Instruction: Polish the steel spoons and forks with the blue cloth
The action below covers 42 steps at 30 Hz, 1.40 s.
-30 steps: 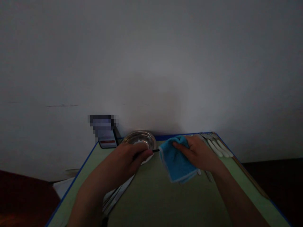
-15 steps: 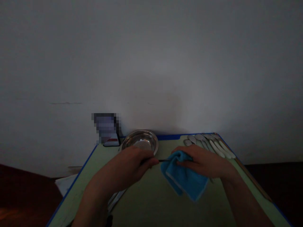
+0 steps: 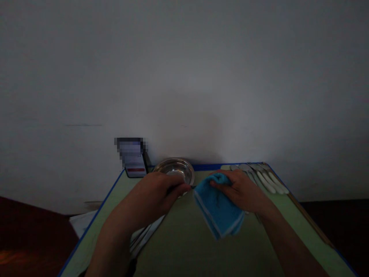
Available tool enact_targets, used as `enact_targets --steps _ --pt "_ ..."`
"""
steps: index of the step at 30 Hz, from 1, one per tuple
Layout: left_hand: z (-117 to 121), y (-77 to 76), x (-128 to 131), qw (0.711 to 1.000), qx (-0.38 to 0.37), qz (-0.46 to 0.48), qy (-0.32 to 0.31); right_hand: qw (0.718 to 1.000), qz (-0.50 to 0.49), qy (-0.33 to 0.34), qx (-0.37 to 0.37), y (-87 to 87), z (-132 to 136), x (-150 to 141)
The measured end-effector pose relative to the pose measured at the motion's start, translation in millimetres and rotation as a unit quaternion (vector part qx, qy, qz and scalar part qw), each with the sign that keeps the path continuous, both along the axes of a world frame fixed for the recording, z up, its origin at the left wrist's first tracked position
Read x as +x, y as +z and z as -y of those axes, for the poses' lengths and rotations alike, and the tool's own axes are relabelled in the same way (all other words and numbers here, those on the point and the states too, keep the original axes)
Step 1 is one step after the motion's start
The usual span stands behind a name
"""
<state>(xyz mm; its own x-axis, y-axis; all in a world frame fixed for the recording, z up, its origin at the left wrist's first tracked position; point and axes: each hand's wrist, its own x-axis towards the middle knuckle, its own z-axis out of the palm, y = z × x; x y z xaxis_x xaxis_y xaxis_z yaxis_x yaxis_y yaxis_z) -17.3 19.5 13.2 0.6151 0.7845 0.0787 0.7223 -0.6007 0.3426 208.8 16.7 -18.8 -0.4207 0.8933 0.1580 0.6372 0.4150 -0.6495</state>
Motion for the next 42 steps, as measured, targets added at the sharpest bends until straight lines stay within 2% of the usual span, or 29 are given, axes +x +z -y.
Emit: enact_targets --steps 6,9,11,16,19,22,27,31,33,35,39,41,42 --pt "2 1.9 2 0.999 0.029 0.019 0.028 0.979 -0.127 -0.160 0.029 -3.8 2 -13" --pt "1 1.8 0 0.999 0.034 0.026 0.033 0.969 -0.158 -0.189 0.019 -5.9 3 -17" --pt "-1 1.3 -2 0.999 0.028 0.025 0.033 0.977 -0.155 -0.148 -0.011 -5.1 2 -15" --pt "-3 -0.8 -7 1.000 -0.015 0.025 -0.007 0.995 -0.074 0.020 -0.056 5.3 3 2" --pt "-2 -2.1 -6 0.998 -0.048 0.018 -0.023 0.995 -0.015 0.075 -0.067 10.8 5 12" --pt "-2 -3.5 -4 0.997 -0.071 0.014 -0.031 0.992 0.043 0.094 -0.076 12.9 7 18" --pt "-4 -4.4 -6 0.998 -0.066 -0.011 -0.004 0.990 0.105 0.063 -0.077 14.3 7 30" --pt "-8 -3.6 -24 0.995 -0.048 -0.011 0.087 0.995 0.074 -0.022 -0.059 15.4 4 41" --pt "-10 -2.6 -32 0.991 -0.041 0.008 0.129 0.994 0.041 -0.046 -0.087 13.7 3 40" --pt "-11 -1.6 -35 0.988 -0.046 0.034 0.143 0.989 0.008 -0.026 -0.147 8.6 2 32" --pt "-10 -2.2 -24 0.991 -0.070 0.053 0.105 0.946 -0.019 0.130 -0.295 -12.5 1 3" --pt "-9 -4.2 -18 0.991 -0.077 0.058 0.089 0.939 0.011 0.189 -0.287 -23.5 0 -9" --pt "-9 -5.2 -16 0.991 -0.080 0.061 0.084 0.952 0.010 0.176 -0.249 -27.6 -1 -12"
